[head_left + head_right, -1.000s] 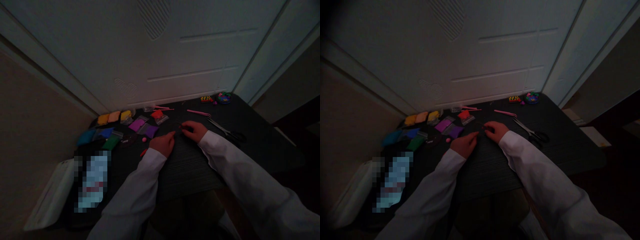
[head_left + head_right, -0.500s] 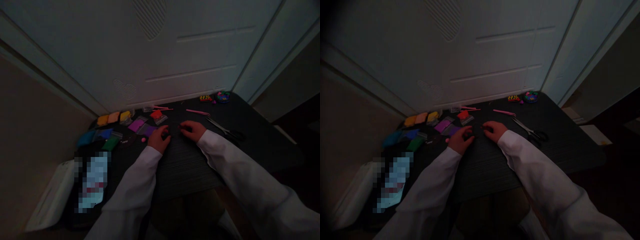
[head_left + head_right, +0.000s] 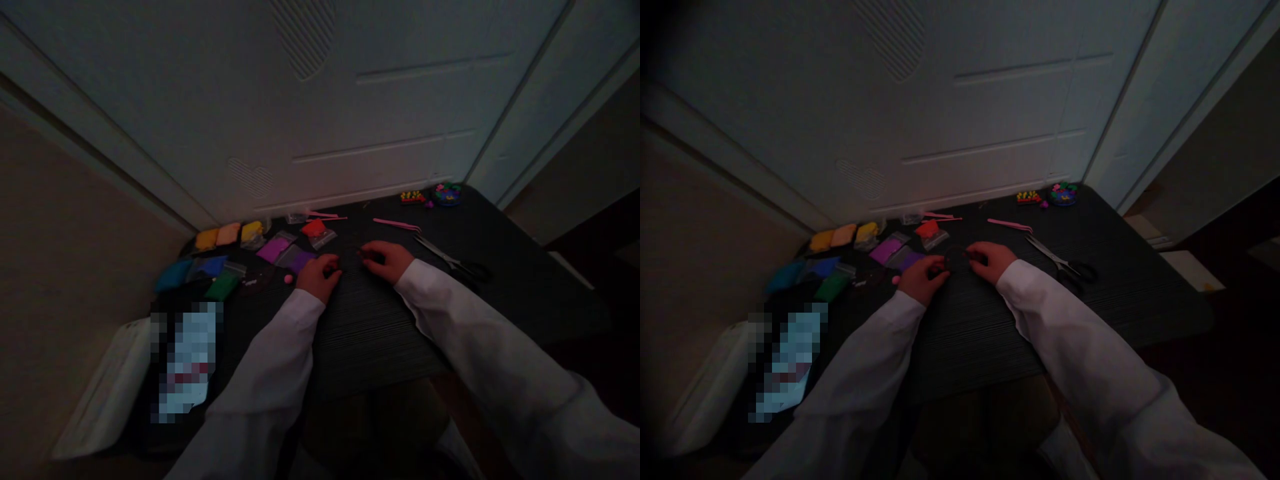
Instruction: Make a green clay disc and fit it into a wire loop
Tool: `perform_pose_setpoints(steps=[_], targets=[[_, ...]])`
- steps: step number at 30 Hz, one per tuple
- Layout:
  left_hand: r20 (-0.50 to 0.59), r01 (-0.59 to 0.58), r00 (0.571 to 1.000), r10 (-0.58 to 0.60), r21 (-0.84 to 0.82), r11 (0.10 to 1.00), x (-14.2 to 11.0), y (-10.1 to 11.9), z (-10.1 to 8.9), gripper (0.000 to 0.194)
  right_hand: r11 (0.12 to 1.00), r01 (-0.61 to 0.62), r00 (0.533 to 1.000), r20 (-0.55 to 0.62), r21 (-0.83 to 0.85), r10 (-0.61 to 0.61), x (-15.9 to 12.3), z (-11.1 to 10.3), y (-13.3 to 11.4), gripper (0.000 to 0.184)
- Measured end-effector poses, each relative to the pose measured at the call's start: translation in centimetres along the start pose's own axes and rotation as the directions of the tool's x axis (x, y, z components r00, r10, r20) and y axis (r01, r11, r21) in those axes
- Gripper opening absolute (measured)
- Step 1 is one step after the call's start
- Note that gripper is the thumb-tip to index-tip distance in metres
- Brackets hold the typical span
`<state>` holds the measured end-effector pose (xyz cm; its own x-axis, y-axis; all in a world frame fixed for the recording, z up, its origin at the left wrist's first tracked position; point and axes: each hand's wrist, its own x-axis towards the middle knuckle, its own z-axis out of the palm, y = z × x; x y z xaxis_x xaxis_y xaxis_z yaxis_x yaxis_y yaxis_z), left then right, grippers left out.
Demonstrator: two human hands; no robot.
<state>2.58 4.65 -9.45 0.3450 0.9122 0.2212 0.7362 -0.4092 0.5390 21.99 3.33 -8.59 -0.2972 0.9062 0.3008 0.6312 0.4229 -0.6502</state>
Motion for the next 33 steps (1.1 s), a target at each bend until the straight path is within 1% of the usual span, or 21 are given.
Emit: perform_pose_setpoints(steps=[6,11,13,16,18,19,22,23,24,25,27,29,31,33], targets=[[0.013,0.017,1.0,-0.017,0.022,1.0,0.0,0.1,0.0,0.027,1.0,-0.006,1.0,0.017,-0.01,0.006,0.0,0.0,0.0,0.024],[0.0,-0.023,1.0,0.023,0.038,0.999,0.1,0.3,-0.1,0.026,1.0,-0.009,1.0,0.023,-0.022,0.009,0.0,0.0,0.0,0.024],[0.002,-0.029,1.0,0.029,0.026,0.999,0.1,0.2,-0.1,0.024,1.0,-0.01,1.0,0.02,-0.016,0.01,0.0,0.0,0.0,0.024],[0.013,-0.007,1.0,0.007,-0.013,1.0,0.1,0.1,0.0,0.023,1.0,-0.009,1.0,0.0,0.013,0.009,0.0,-0.1,0.0,0.027],[0.01,0.017,1.0,-0.017,-0.042,0.999,0.2,0.0,0.1,0.029,0.999,0.005,0.999,-0.042,0.035,-0.003,0.0,-0.3,-0.2,0.032],[0.011,0.028,1.0,-0.027,-0.053,0.998,0.2,0.0,0.1,0.032,0.999,0.016,0.996,-0.085,0.033,-0.013,-0.1,-0.5,-0.4,0.033],[0.026,0.028,0.999,-0.027,-0.052,0.998,0.1,0.0,0.2,0.038,0.998,0.048,0.965,-0.255,-0.044,-0.058,-0.5,-1.1,-1.2,0.025],[0.031,0.022,0.999,-0.021,-0.044,0.999,0.1,0.1,0.1,0.037,0.995,0.059,0.956,-0.284,-0.08,-0.079,-0.7,-1.1,-1.5,0.021],[0.03,0.017,0.999,-0.015,-0.038,0.999,0.1,0.2,0.1,0.036,0.991,0.072,0.955,-0.278,-0.114,-0.102,-0.9,-1.1,-1.9,0.019],[0.027,0.013,1.0,-0.012,-0.032,0.999,0.0,0.2,0.1,0.036,0.985,0.091,0.964,-0.235,-0.146,-0.124,-1.1,-1.0,-2.2,0.018],[0.017,0.009,1.0,-0.008,-0.024,1.0,0.0,0.3,0.1,0.034,0.968,0.129,0.986,-0.076,-0.216,-0.148,-1.4,-0.4,-2.7,0.021],[0.011,0.006,1.0,-0.006,-0.025,1.0,-0.1,0.2,0.1,0.034,0.939,0.149,0.988,0.081,-0.31,-0.13,-1.5,0.4,-3.1,0.025],[0.009,0.002,1.0,-0.001,-0.039,0.999,-0.1,0.2,0.1,0.035,0.901,0.148,0.981,0.173,-0.408,-0.083,-1.5,1.1,-3.4,0.031],[0.012,-0.004,1.0,0.004,-0.057,0.998,-0.1,0.1,0.2,0.035,0.863,0.142,0.976,0.213,-0.486,-0.04,-1.5,1.5,-3.6,0.035]])
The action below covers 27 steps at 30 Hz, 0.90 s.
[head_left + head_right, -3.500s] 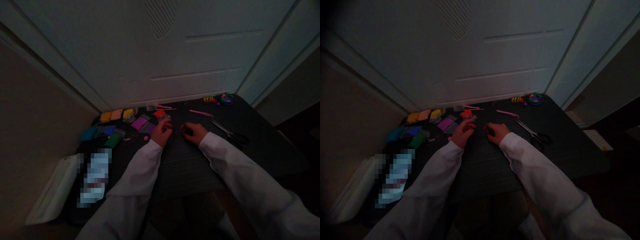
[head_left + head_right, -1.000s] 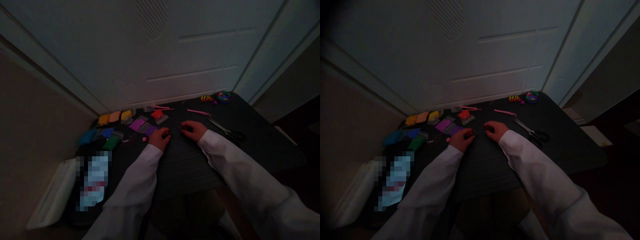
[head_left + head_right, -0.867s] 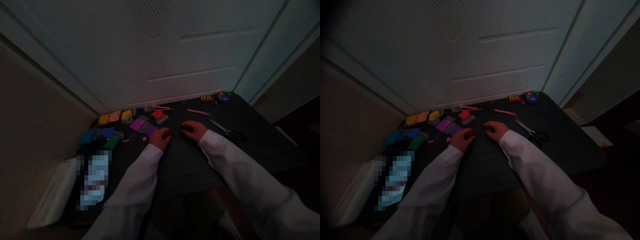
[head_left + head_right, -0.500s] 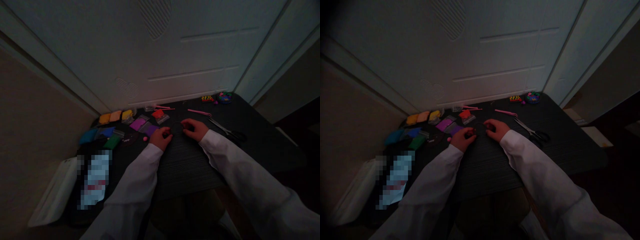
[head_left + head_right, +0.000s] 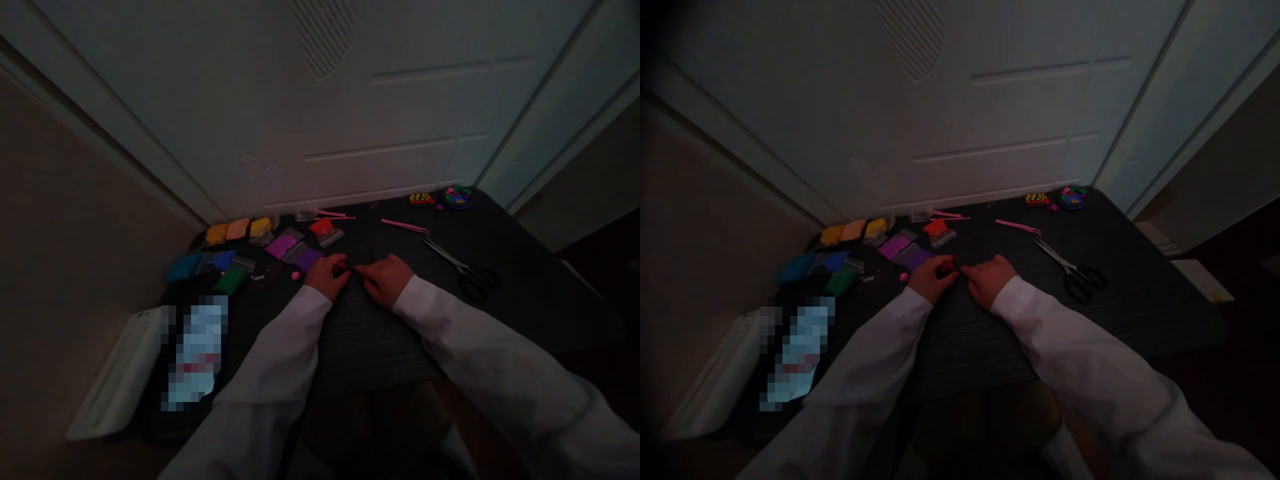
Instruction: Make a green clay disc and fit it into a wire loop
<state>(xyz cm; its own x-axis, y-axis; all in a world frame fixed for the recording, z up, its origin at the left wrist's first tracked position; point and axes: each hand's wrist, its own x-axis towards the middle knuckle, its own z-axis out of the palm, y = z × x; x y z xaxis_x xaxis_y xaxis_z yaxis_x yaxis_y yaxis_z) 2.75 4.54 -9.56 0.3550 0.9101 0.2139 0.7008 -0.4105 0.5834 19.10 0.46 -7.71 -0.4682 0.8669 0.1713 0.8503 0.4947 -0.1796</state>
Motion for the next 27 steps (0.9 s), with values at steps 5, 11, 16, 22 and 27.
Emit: perform_pose_setpoints(steps=[5,11,16,22,27], targets=[[0.009,0.003,1.0,-0.003,-0.011,1.0,0.1,0.0,0.0,0.03,0.996,-0.018,0.999,0.047,-0.093,0.022,0.0,-0.2,-0.5,0.037],[0.022,-0.028,0.999,0.028,-0.027,0.999,0.0,0.1,-0.2,0.028,0.989,-0.035,0.996,0.076,-0.141,0.046,-0.1,-0.4,-0.9,0.038],[0.026,-0.05,0.998,0.051,-0.025,0.998,0.0,0.0,-0.3,0.027,0.984,-0.041,0.997,0.056,-0.173,0.051,-0.1,-0.1,-1.1,0.038],[0.031,-0.079,0.996,0.08,-0.01,0.997,0.1,-0.3,-0.4,0.024,0.984,-0.045,0.998,0.041,-0.175,0.053,-0.3,-0.2,-1.2,0.039],[0.013,-0.092,0.996,0.092,-0.011,0.996,0.2,-0.5,-0.3,0.023,0.987,-0.035,0.998,0.038,-0.157,0.042,-0.3,-0.2,-1.3,0.042]])
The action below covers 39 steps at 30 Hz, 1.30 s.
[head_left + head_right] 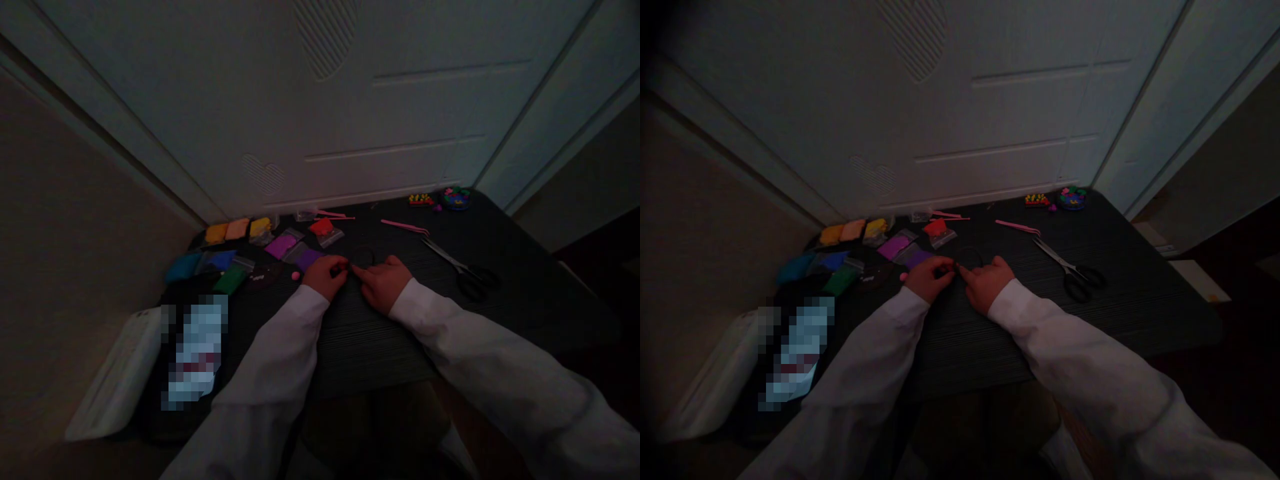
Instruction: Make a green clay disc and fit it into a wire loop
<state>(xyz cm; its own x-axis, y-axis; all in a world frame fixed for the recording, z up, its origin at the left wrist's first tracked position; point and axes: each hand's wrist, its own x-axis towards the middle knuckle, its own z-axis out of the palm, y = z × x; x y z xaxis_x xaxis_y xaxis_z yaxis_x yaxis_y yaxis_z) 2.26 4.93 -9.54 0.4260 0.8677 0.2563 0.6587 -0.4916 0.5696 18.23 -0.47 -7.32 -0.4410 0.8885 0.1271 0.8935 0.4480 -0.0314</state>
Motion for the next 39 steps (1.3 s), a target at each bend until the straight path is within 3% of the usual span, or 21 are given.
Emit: perform_pose_setpoints(steps=[6,13,39], targets=[[-0.006,0.018,1.0,-0.018,-0.039,0.999,-0.1,0.3,-0.1,0.023,1.0,-0.008,1.0,0.027,-0.012,0.009,0.1,0.3,-0.1,0.038],[-0.093,0.046,0.994,-0.056,-0.106,0.993,-0.1,0.9,-0.4,0.025,1.0,-0.008,0.999,0.033,-0.005,0.008,0.1,0.1,-0.1,0.039],[-0.056,0.1,0.993,-0.106,-0.103,0.99,-0.1,1.1,-0.6,0.026,1.0,-0.019,0.998,0.06,0.006,0.019,0.1,0.1,-0.4,0.041]])
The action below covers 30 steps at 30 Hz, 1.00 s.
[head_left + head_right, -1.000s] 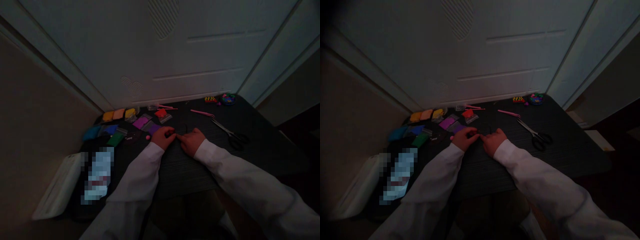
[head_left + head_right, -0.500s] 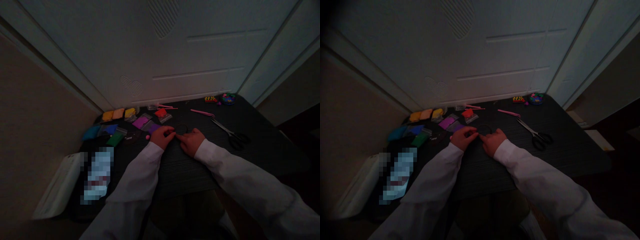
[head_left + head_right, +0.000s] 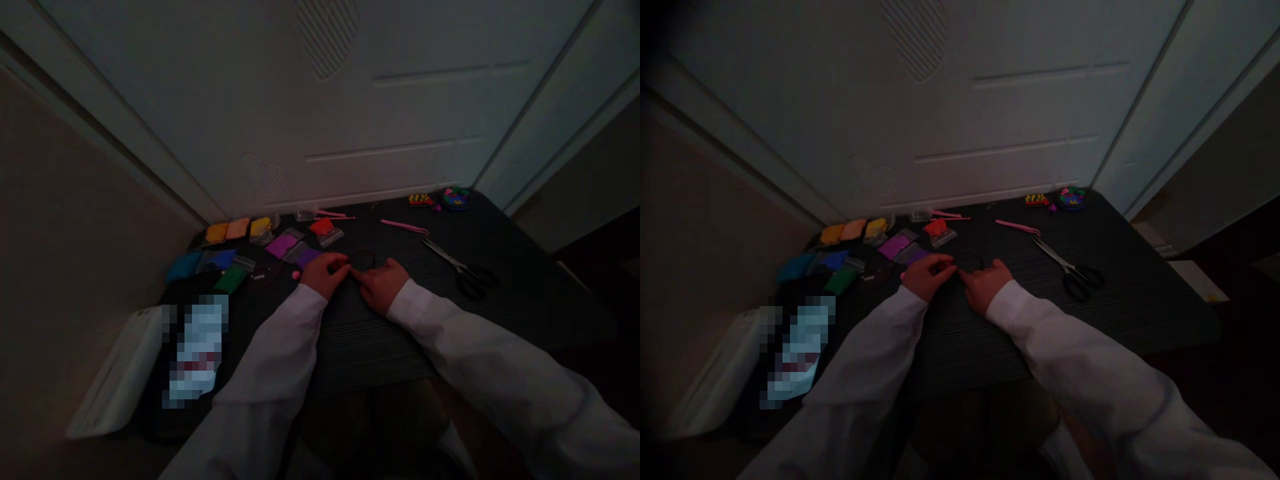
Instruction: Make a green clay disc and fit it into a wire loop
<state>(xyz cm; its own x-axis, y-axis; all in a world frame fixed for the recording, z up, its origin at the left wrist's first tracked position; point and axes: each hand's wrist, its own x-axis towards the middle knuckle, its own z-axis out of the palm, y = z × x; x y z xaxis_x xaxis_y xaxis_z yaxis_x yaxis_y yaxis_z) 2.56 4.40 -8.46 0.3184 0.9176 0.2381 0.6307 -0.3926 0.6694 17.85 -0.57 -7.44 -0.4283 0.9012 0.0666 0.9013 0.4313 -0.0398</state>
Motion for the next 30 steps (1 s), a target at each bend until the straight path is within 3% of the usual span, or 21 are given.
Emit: perform_pose_setpoints(steps=[4,6,10,12,15,17,23,30], targets=[[-0.011,-0.009,1.0,0.01,0.016,1.0,0.0,-0.1,0.0,0.025,0.998,0.034,0.998,-0.061,0.055,-0.03,-0.3,-0.2,0.3,0.037],[-0.01,-0.006,1.0,0.006,0.021,1.0,0.0,0.0,0.0,0.025,0.99,0.055,0.986,-0.166,0.133,-0.033,-0.6,-0.5,0.9,0.032],[-0.001,-0.002,1.0,0.002,0.03,1.0,0.0,0.2,-0.1,0.025,0.935,-0.092,0.883,-0.406,0.341,0.235,-0.7,-0.8,3.1,0.032],[-0.006,-0.008,1.0,0.008,0.036,0.999,-0.1,0.2,-0.1,0.025,0.907,-0.12,0.881,-0.378,0.404,0.285,-0.2,-0.6,4.1,0.037],[-0.018,-0.01,1.0,0.011,0.039,0.999,-0.1,0.1,-0.1,0.024,0.898,-0.11,0.956,-0.203,0.427,0.213,0.6,0.2,5.0,0.038],[-0.017,-0.007,1.0,0.008,0.034,0.999,-0.1,0.0,0.0,0.024,0.89,-0.121,0.969,-0.142,0.44,0.202,0.9,0.7,5.1,0.034],[-0.009,-0.011,1.0,0.011,0.032,0.999,-0.1,0.1,0.0,0.024,0.867,-0.1,0.967,-0.156,0.488,0.199,0.9,0.9,5.4,0.023],[-0.02,-0.008,1.0,0.009,0.039,0.999,-0.1,0.1,0.0,0.024,0.859,-0.107,0.97,-0.138,0.5,0.201,0.9,0.6,5.4,0.021]])
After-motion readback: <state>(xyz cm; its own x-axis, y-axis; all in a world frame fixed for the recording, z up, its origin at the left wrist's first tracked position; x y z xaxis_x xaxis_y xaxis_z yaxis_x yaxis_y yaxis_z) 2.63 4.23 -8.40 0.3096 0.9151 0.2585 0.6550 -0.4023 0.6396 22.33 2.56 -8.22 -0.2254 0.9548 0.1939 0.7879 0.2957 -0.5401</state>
